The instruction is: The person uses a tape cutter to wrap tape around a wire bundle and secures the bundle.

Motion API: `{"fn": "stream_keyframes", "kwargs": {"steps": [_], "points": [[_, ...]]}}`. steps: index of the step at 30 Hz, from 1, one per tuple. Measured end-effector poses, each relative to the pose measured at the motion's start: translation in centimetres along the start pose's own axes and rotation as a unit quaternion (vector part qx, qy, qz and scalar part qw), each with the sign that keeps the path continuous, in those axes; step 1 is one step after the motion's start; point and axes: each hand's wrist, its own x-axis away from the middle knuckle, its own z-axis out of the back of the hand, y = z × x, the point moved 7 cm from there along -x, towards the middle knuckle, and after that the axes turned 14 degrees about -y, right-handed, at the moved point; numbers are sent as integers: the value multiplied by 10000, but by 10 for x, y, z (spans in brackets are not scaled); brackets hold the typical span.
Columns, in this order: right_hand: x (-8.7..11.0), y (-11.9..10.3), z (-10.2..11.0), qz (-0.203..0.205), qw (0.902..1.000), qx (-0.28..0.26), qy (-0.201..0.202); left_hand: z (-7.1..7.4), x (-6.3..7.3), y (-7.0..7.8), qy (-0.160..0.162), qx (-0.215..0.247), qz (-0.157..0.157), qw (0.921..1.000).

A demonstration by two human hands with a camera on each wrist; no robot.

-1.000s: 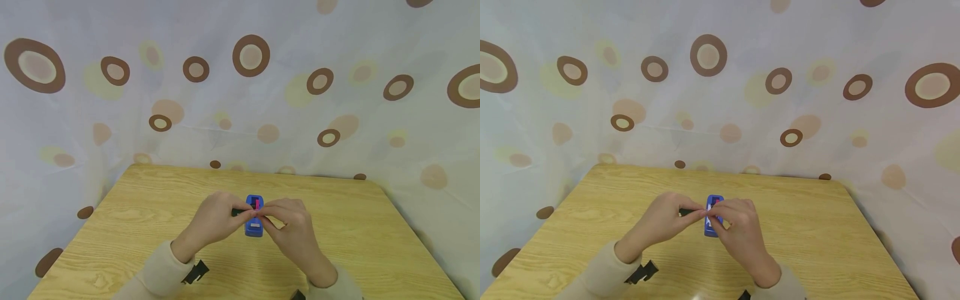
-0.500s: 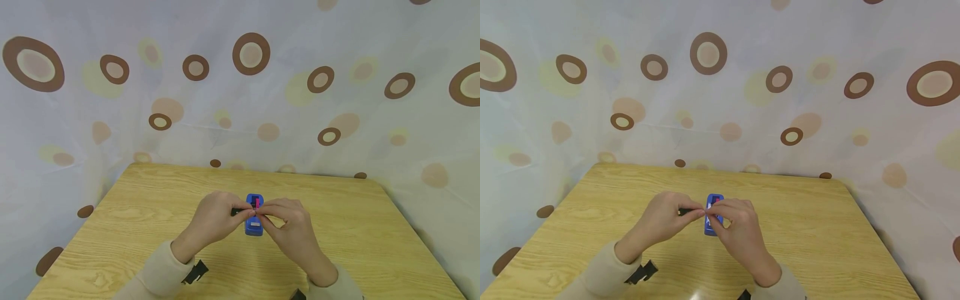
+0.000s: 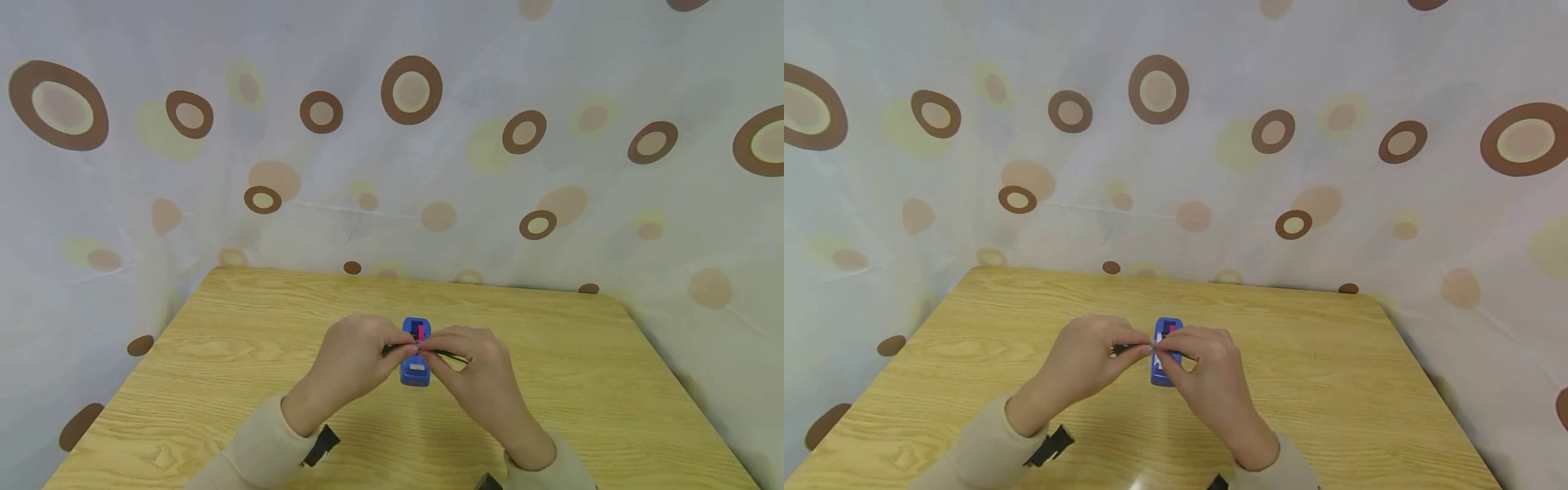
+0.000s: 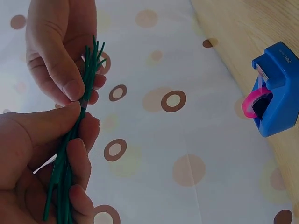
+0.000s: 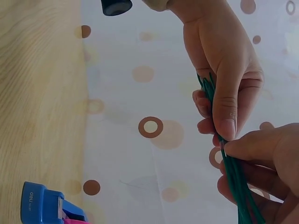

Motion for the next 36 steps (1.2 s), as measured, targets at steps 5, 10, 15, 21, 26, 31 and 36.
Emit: {"fn": "stream_keyframes", "kwargs": {"steps": [5,10,15,21,26,31,36], "points": [[0,-3,2,-5,9996,296,-41,1,0,4,240,-248,-212,9992],[-1,-3,3,27,9998,146,-155,2,1,6,344,-347,-322,9983],[-2,3,2,26,9974,-639,-335,2,2,7,535,-458,-481,9964],[0,13,-1,-510,9938,-861,-487,4,4,9,780,-469,-594,9941],[1,16,-4,-775,9904,-985,-576,4,5,9,890,-453,-616,9931],[2,19,-8,-894,9871,-1146,-667,1,5,7,895,-432,-595,9933],[2,20,-9,-897,9871,-1125,-705,-1,4,4,777,-340,-497,9952]]}}
